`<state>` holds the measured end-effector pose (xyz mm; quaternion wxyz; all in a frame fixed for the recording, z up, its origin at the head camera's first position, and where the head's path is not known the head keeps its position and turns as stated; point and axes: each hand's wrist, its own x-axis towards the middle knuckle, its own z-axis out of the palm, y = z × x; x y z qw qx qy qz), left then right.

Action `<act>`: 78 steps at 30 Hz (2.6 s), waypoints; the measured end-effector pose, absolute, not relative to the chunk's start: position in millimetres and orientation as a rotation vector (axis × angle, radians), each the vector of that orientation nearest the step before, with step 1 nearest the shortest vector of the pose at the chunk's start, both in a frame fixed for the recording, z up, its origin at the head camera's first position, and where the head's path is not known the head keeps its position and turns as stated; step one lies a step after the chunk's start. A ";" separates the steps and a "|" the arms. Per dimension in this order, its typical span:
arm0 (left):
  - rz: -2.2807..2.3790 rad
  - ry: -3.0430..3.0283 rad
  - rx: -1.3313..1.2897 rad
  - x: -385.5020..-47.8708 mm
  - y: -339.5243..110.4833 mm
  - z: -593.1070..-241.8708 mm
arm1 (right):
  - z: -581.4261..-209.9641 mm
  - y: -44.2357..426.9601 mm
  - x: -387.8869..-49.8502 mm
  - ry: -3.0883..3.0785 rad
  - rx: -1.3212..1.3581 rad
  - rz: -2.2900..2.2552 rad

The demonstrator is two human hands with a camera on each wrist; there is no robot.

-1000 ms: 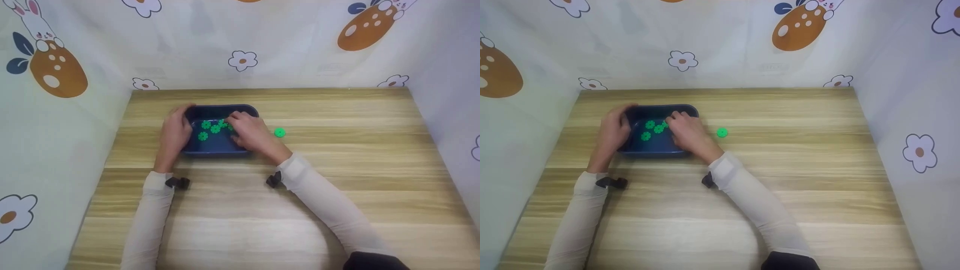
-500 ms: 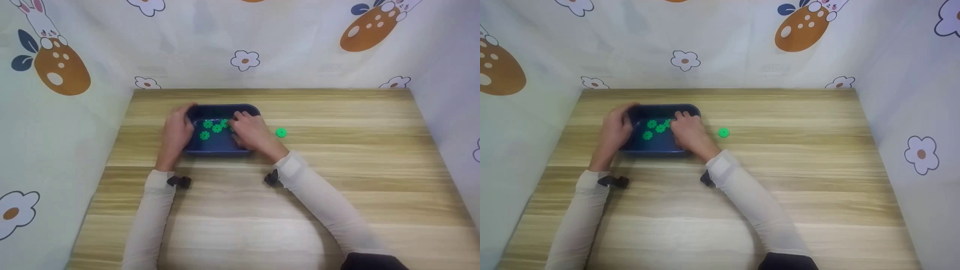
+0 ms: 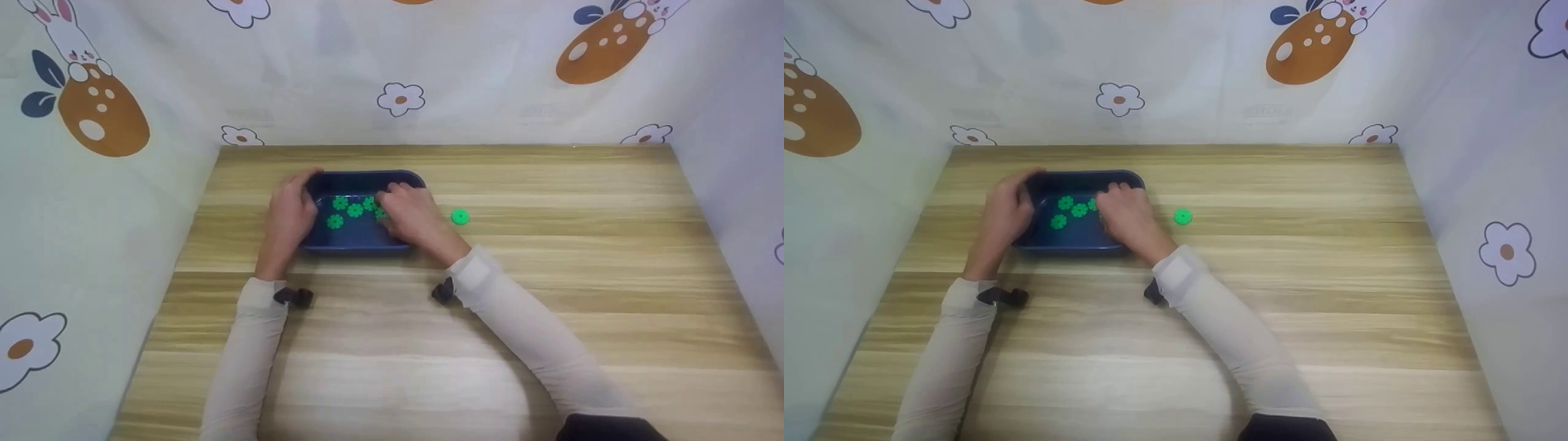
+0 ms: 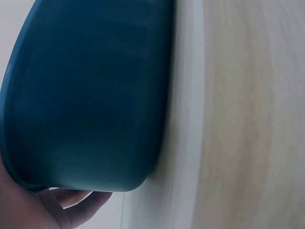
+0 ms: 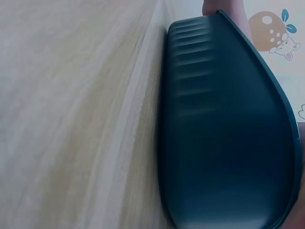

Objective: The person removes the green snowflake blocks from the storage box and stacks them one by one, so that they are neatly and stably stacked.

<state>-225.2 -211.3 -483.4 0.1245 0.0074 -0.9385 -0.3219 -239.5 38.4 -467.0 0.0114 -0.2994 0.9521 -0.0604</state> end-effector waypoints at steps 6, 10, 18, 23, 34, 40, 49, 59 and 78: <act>-0.941 -2.719 0.007 -225.5 -210.9 -483.2 | -468.9 38.8 -239.4 3.026 -0.918 -0.196; -0.950 -2.713 0.001 -225.9 -210.7 -483.3 | -469.6 39.6 -238.6 3.054 -0.919 -0.211; -0.958 -2.711 -0.015 -226.6 -211.1 -484.2 | -469.2 40.8 -237.8 3.031 -0.927 -0.220; -0.952 -2.711 -0.019 -225.8 -210.6 -484.2 | -470.1 40.4 -236.8 3.026 -0.943 -0.190; -0.942 -2.713 -0.001 -225.0 -210.0 -483.1 | -469.6 41.1 -238.3 2.997 -1.024 -0.141; -0.951 -2.694 -0.030 -224.9 -211.4 -484.6 | -468.2 41.6 -239.0 2.939 -1.114 -0.122; -0.963 -2.689 -0.054 -226.0 -211.7 -484.9 | -469.1 42.5 -240.0 2.927 -1.098 -0.195; -0.978 -2.705 -0.040 -225.8 -211.3 -484.5 | -466.5 42.1 -239.2 2.908 -1.089 -0.172; -0.953 -2.700 -0.045 -225.1 -211.3 -482.6 | -462.8 44.3 -243.3 2.828 -1.100 -0.327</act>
